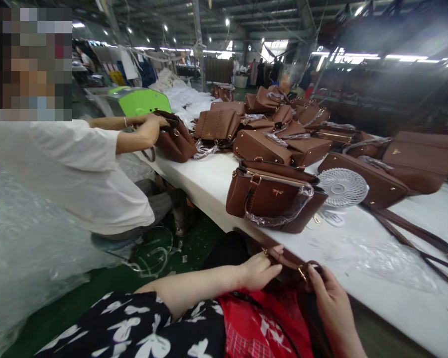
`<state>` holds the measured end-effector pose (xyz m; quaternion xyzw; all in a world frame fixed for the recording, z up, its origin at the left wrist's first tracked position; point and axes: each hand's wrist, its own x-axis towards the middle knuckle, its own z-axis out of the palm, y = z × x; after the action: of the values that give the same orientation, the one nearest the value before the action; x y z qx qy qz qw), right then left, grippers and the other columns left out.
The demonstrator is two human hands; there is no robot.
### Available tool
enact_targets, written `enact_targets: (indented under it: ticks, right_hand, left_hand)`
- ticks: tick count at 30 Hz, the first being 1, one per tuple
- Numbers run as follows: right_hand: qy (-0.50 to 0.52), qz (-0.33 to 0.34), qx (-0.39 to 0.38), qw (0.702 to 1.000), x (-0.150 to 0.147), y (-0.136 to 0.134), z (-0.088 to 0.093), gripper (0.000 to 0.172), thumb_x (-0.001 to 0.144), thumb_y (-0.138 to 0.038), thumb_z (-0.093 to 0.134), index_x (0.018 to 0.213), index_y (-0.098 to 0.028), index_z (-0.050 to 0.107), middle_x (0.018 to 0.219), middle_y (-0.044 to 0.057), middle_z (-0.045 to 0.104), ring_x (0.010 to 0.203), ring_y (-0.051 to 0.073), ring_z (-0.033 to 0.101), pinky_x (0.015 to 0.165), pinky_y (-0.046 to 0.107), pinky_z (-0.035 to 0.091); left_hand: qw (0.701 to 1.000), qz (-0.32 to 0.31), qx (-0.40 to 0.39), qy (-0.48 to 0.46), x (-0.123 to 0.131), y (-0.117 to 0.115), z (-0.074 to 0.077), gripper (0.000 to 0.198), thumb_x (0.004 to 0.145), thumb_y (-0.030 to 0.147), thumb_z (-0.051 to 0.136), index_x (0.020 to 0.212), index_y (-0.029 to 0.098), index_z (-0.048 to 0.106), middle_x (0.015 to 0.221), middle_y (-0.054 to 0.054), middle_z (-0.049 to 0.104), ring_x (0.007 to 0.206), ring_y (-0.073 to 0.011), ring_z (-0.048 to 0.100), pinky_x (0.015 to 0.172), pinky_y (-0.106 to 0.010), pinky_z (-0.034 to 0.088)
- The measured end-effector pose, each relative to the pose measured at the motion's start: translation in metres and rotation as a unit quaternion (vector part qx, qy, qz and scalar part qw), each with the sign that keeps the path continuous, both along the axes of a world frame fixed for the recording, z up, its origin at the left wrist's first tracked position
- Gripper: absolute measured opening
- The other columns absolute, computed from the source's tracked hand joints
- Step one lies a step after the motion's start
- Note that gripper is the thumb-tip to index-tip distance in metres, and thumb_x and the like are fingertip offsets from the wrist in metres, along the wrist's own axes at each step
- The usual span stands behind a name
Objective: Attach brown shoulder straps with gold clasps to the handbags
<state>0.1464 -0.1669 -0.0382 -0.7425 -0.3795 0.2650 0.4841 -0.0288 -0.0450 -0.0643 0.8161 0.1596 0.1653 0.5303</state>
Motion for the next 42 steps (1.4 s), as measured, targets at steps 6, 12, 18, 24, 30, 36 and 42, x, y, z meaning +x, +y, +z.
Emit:
enact_targets:
  ticks: [6, 12, 18, 24, 30, 36, 42]
  right_hand:
    - [0.035, 0.029, -0.017, 0.999, 0.003, -0.003, 0.000, 0.043, 0.083, -0.062, 0.057, 0.087, -0.020, 0.065, 0.063, -0.002, 0.058, 0.061, 0.017, 0.055, 0.060, 0.027, 0.048]
    - [0.038, 0.048, -0.009, 0.998, 0.007, -0.004, -0.006, 0.043, 0.082, -0.060, 0.061, 0.094, -0.020, 0.067, 0.069, 0.000, 0.064, 0.066, 0.018, 0.059, 0.068, 0.026, 0.052]
    - [0.074, 0.053, -0.008, 0.996, 0.000, -0.009, 0.000, 0.042, 0.083, -0.057, 0.061, 0.105, -0.021, 0.068, 0.097, 0.005, 0.073, 0.089, 0.023, 0.066, 0.079, 0.027, 0.054]
    - [0.101, 0.043, 0.030, 0.994, 0.001, -0.022, -0.011, 0.034, 0.084, -0.047, 0.056, 0.098, -0.022, 0.073, 0.107, 0.006, 0.074, 0.102, 0.029, 0.066, 0.086, 0.036, 0.056]
    - [0.070, 0.016, 0.033, 0.997, 0.013, -0.034, -0.024, 0.038, 0.086, -0.046, 0.047, 0.098, -0.020, 0.072, 0.098, 0.009, 0.076, 0.095, 0.032, 0.070, 0.078, 0.040, 0.060]
    - [0.008, -0.035, 0.023, 0.999, 0.005, -0.036, -0.007, 0.031, 0.080, -0.049, 0.059, 0.085, -0.020, 0.071, 0.086, 0.006, 0.075, 0.080, 0.028, 0.069, 0.066, 0.032, 0.057]
    - [0.073, -0.117, 0.013, 0.990, -0.012, -0.040, 0.025, 0.030, 0.083, -0.052, 0.061, 0.087, -0.022, 0.064, 0.057, -0.002, 0.057, 0.051, 0.016, 0.051, 0.043, 0.026, 0.042]
  left_hand:
    - [0.970, 0.036, -0.214, -0.108, 0.015, 0.010, 0.013, 0.039, 0.089, 0.023, 0.038, 0.116, 0.012, 0.064, 0.109, -0.011, 0.069, 0.101, -0.0211, 0.063, 0.095, -0.035, 0.047]
    - [0.876, 0.018, -0.457, -0.156, 0.022, 0.011, 0.024, 0.033, 0.072, 0.024, 0.053, 0.100, 0.010, 0.065, 0.086, -0.009, 0.069, 0.082, -0.0181, 0.063, 0.068, -0.026, 0.043]
    - [0.885, 0.027, -0.437, -0.160, 0.020, 0.011, 0.030, 0.027, 0.072, 0.022, 0.048, 0.092, 0.012, 0.063, 0.082, -0.008, 0.068, 0.082, -0.0196, 0.064, 0.075, -0.029, 0.046]
    - [0.997, 0.037, -0.060, -0.008, 0.024, 0.019, 0.018, 0.023, 0.076, 0.015, 0.043, 0.082, 0.016, 0.065, 0.087, -0.007, 0.067, 0.089, -0.0210, 0.060, 0.089, -0.034, 0.047]
    - [0.981, 0.076, 0.156, 0.091, 0.020, 0.037, -0.004, 0.012, 0.079, 0.016, 0.054, 0.089, 0.016, 0.060, 0.093, -0.014, 0.065, 0.097, -0.0281, 0.057, 0.093, -0.042, 0.043]
    - [0.923, 0.086, -0.374, -0.027, 0.033, 0.033, 0.002, 0.023, 0.088, 0.035, 0.039, 0.090, 0.017, 0.054, 0.086, -0.006, 0.062, 0.076, -0.0164, 0.060, 0.070, -0.031, 0.050]
    - [0.975, 0.132, -0.172, 0.042, 0.029, 0.028, -0.011, 0.006, 0.075, 0.017, 0.060, 0.075, 0.018, 0.054, 0.100, -0.013, 0.064, 0.115, -0.0295, 0.053, 0.101, -0.041, 0.041]
